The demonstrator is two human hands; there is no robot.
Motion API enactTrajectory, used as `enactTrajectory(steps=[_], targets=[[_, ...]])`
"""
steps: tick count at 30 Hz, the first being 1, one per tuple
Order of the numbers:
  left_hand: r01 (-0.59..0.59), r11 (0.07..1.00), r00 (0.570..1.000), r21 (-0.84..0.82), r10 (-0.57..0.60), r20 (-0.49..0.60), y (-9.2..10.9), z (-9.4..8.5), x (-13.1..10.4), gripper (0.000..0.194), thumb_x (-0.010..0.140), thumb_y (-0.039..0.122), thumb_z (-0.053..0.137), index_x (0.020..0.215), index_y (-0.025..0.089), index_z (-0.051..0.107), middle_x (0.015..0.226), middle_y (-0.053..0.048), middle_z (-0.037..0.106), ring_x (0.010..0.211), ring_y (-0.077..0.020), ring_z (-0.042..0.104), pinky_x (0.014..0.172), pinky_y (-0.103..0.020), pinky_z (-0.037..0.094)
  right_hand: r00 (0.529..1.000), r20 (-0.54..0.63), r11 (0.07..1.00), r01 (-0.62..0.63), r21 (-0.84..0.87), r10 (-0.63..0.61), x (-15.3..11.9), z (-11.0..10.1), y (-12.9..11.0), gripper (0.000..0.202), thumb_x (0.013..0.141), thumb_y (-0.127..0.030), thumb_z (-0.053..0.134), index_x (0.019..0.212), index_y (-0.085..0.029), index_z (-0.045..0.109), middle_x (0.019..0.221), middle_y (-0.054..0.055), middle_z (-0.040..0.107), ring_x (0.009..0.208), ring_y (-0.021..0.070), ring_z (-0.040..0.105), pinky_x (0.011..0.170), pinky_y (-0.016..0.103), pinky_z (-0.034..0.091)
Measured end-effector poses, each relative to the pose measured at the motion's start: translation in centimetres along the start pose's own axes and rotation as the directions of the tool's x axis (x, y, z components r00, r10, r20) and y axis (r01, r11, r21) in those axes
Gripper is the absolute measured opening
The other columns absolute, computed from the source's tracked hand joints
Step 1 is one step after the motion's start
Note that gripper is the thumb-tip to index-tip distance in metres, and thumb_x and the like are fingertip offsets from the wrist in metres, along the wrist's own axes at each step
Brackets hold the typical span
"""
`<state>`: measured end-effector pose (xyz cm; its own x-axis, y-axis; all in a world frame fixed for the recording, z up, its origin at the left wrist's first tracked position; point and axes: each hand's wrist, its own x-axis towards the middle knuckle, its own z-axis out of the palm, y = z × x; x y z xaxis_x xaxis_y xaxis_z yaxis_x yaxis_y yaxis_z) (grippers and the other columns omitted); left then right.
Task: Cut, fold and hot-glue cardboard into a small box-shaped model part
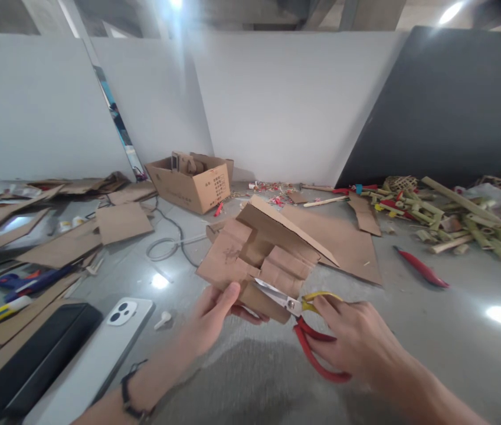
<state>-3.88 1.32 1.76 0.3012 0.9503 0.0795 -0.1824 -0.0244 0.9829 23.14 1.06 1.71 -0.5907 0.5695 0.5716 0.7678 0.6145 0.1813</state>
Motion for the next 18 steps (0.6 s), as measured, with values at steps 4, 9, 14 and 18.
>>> enactTrajectory(steps=[4, 9, 14, 18], targets=[[-0.001, 1.000, 1.000, 0.004, 0.001, -0.009, 0.26, 0.21, -0.15, 0.050, 0.096, 0.061, 0.053, 0.116, 0.021, 0.074, 0.103, -0.009, 0.080, 0.093, -0.0302, 0.077, 0.072, -0.036, 0.064, 1.000, 0.017, 1.000, 0.009, -0.012, -0.009, -0.10, -0.05, 0.20, 0.020, 0.094, -0.034, 0.053, 0.090, -0.017, 0.063, 0.074, 0.004, 0.074, 0.051, 0.0172, 0.067, 0.049, 0.033, 0.034], [-0.007, 1.000, 1.000, 0.003, 0.007, -0.008, 0.75, 0.48, -0.22, 0.047, 0.094, 0.062, 0.055, 0.110, 0.024, 0.076, 0.101, -0.007, 0.081, 0.093, -0.0305, 0.077, 0.068, -0.033, 0.062, 0.999, -0.041, 0.999, 0.025, -0.036, -0.027, -0.06, -0.06, 0.38, 0.024, 0.096, -0.036, 0.053, 0.088, -0.017, 0.064, 0.073, 0.003, 0.074, 0.048, 0.0175, 0.067, 0.049, 0.034, 0.035], [-0.029, 1.000, 0.999, -0.011, 0.029, 0.012, 0.38, 0.26, -0.21, 0.043, 0.097, 0.059, 0.053, 0.107, 0.024, 0.076, 0.095, -0.007, 0.081, 0.088, -0.0291, 0.078, 0.069, -0.034, 0.063, 0.999, -0.041, 1.000, 0.015, 0.007, -0.015, 0.02, -0.26, 0.30, 0.021, 0.096, -0.035, 0.054, 0.089, -0.018, 0.063, 0.072, 0.003, 0.073, 0.048, 0.0190, 0.067, 0.048, 0.034, 0.035], [-0.082, 0.997, 0.997, 0.002, 0.082, 0.002, -0.11, 0.03, -0.22, 0.040, 0.098, 0.054, 0.054, 0.109, 0.021, 0.074, 0.097, -0.008, 0.081, 0.086, -0.0283, 0.078, 0.072, -0.037, 0.064, 0.999, 0.035, 0.993, -0.024, 0.116, 0.020, 0.31, -0.74, -0.37, 0.013, 0.091, -0.030, 0.055, 0.089, -0.019, 0.060, 0.069, 0.001, 0.070, 0.050, 0.0210, 0.068, 0.049, 0.033, 0.037]])
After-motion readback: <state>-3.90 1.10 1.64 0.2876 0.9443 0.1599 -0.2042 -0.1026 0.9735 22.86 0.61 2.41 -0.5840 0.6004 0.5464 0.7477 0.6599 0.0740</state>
